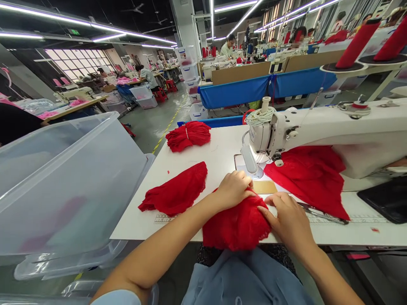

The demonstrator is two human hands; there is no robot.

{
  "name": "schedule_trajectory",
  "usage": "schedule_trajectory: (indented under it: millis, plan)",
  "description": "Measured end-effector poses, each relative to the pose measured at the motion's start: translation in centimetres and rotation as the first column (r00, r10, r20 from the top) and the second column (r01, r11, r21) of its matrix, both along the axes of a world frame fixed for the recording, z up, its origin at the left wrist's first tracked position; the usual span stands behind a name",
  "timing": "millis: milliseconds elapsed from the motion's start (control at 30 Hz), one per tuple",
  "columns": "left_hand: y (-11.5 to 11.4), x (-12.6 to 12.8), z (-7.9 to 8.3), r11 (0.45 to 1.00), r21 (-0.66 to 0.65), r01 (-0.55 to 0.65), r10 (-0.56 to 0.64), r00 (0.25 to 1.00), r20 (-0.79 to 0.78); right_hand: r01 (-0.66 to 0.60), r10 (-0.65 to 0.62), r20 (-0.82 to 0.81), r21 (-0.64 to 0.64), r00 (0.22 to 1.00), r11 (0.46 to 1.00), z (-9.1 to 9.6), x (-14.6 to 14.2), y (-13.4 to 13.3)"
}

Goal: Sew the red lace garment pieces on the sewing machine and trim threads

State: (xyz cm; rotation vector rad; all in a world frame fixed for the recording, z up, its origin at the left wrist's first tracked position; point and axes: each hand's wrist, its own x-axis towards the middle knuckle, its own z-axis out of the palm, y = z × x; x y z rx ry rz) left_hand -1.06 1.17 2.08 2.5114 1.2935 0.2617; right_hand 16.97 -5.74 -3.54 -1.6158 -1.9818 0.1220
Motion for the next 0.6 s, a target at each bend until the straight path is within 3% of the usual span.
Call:
schedule_trajectory:
  millis: [167, 300, 433, 500, 600]
  plan:
    - [-0.3, -0.8, -0.2, 0.998, -0.04, 0.042, -0.038, 0.996, 0.083, -0.026, -0.007, -0.307, -0.104, 0.952, 0.994, 0.6, -0.8, -0.1]
    - [-1.2, -1.7, 0.5, 0.995, 0.091, 0.038, -0.056, 0.977, 0.206, -0.076, 0.007, -0.531, -0.108, 0.847, 0.991, 1.5, -1.0, -0.4]
    - [-2.3, -2.1, 0.7, 0.98, 0.194, 0.053, -0.1, 0.965, 0.241, -0.17, 0.108, -0.639, -0.037, 0.761, 0.985, 2.9, -1.4, -0.8]
    - [-2.8, -2.3, 0.6, 0.965, 0.261, 0.037, -0.111, 0.955, 0.277, -0.236, 0.14, -0.716, -0.034, 0.683, 0.971, 3.2, -1.6, -0.9]
    - [-3.6, -2.4, 0.6, 0.939, 0.344, 0.029, -0.168, 0.908, 0.384, -0.376, 0.116, -0.879, -0.075, 0.463, 0.924, 3.0, -2.0, -1.0]
